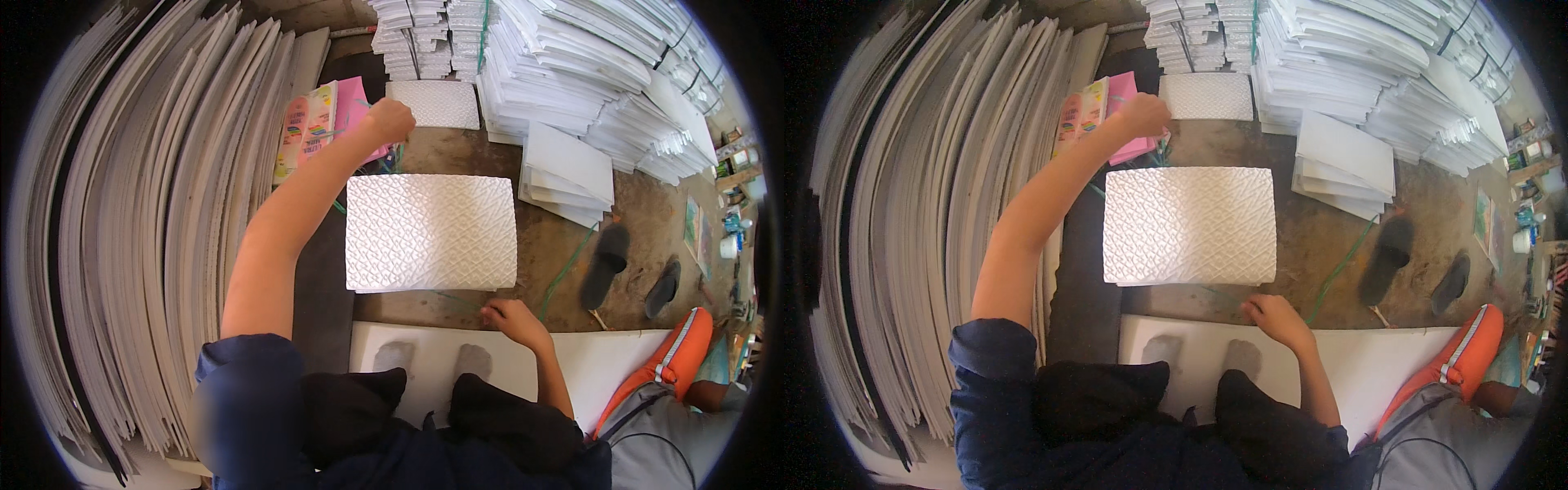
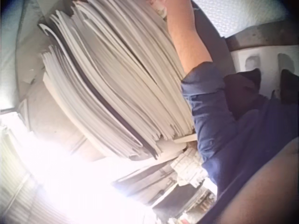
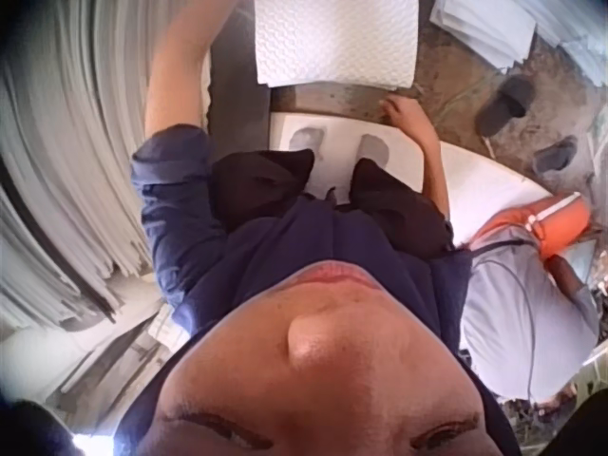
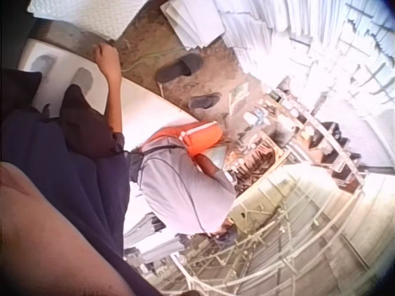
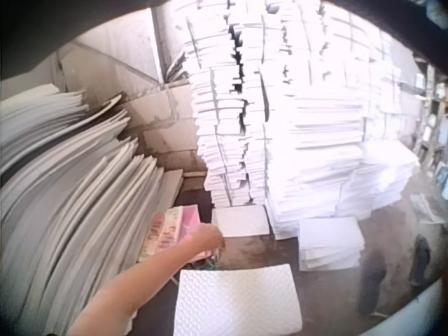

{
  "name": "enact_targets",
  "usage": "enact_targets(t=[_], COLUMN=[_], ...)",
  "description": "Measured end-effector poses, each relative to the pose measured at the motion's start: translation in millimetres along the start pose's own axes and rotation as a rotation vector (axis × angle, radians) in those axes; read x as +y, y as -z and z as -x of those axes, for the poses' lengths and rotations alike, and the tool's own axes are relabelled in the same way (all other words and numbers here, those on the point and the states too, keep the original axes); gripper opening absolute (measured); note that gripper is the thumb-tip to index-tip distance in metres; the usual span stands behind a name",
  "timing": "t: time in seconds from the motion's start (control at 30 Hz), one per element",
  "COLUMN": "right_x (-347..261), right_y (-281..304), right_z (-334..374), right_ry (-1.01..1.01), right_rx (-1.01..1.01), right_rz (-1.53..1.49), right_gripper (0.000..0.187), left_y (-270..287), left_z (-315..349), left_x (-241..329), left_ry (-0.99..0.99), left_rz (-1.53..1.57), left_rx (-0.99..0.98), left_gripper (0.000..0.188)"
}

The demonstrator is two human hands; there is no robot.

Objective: The person stacks white textured paper sheets into a neat pile on the floor. They then wrap a green string around the stack multiple times to secure it into a bundle. The person repeats this process, creating multiple tied bundles of paper.

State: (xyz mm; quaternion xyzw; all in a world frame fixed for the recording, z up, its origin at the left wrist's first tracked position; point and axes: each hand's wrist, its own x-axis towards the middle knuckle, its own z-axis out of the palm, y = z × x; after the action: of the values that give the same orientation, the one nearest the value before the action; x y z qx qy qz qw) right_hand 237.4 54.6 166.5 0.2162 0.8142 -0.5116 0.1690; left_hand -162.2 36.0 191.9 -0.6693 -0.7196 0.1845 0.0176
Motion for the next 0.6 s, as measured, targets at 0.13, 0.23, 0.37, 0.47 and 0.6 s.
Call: enact_targets(t=[0.13,0.23,0.37,0.47,0.6], right_x=[-35.7,-52.2,-85.7,-90.4,-93.4], right_y=[7.3,20.1,57.1,68.4,45.3], right_z=[2.0,5.2,-13.3,-29.0,-35.0], right_ry=[0.104,0.322,0.460,0.466,0.501], right_rx=[0.074,0.197,0.281,0.373,0.343], right_rz=[0.201,0.255,0.263,0.297,0.043], right_gripper=[0.021,0.017,0.016,0.016,0.017], left_y=[-32.3,-21.4,-32.7,9.8,23.8], left_z=[-7.2,-31.0,-32.0,-24.1,3.8], left_x=[8.5,47.3,59.5,68.8,82.1], left_ry=[0.267,0.083,0.136,0.368,0.478], left_rz=[0.371,0.459,0.633,0.851,1.119], left_rx=[0.150,0.118,0.374,0.240,0.399], left_gripper=[0.032,0.038,0.033,0.034,0.034])
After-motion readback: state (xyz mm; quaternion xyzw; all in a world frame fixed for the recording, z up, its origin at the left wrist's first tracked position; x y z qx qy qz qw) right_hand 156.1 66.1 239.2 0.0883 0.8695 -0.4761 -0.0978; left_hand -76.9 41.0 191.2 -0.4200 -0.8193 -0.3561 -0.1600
